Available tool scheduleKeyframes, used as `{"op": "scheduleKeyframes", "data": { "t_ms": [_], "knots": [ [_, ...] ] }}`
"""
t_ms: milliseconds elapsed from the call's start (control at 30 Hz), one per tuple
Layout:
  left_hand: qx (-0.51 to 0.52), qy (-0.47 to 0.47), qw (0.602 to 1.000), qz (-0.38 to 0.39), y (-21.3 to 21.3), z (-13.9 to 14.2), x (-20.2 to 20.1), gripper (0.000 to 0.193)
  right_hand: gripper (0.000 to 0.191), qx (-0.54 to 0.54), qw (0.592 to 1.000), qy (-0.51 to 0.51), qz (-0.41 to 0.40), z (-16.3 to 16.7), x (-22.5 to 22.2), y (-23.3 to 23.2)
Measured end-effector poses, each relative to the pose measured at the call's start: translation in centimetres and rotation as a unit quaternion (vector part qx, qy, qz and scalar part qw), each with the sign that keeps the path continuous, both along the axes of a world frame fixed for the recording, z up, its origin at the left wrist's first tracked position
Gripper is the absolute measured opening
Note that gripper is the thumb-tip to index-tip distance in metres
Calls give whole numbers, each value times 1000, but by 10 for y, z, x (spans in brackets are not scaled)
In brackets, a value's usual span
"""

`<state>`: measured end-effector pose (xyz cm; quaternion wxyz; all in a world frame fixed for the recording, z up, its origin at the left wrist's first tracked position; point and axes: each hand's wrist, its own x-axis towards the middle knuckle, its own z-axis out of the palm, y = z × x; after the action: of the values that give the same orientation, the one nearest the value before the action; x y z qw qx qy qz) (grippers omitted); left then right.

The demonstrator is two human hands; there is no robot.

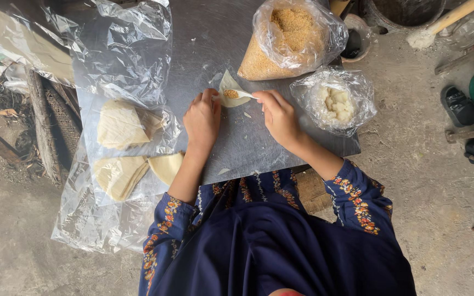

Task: The person fills triangular pastry wrappers with a grain-based mixture using a spoon, then folds and seals each wrapper into a samosa shape. Completed samosas are stacked on the table.

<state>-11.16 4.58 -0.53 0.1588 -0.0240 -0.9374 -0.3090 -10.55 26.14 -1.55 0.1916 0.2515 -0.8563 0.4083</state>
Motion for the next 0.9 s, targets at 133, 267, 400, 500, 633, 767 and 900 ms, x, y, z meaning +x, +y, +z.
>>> {"op": "scheduleKeyframes", "data": {
  "t_ms": [133, 267, 400, 500, 633, 767, 900],
  "knots": [
    [53, -15, 998, 0, 0, -1, -1, 18, 37, 23, 999, 28, -6, -2, 1, -2],
    [49, -31, 998, 12, -3, -4, -1, 20, 38, 7, 1000, -7, -21, -2, 0, -1],
    [39, -24, 999, 15, -5, -8, 0, 21, 37, 18, 999, 38, -22, -2, 2, -3],
    [35, -17, 999, 12, -4, -10, -1, 20, 36, 15, 998, 52, -21, -3, 2, -5],
    [36, -15, 999, 5, -3, -10, -2, 19, 34, 23, 998, 58, -16, -7, 2, -5],
    [45, -2, 999, -8, -2, -10, -2, 21, 34, 16, 998, 58, -24, -14, 1, -3],
    [71, 32, 995, -64, 1, -8, -4, 20, 20, -86, 994, 8, -72, -13, -6, -1]
  ]
}}
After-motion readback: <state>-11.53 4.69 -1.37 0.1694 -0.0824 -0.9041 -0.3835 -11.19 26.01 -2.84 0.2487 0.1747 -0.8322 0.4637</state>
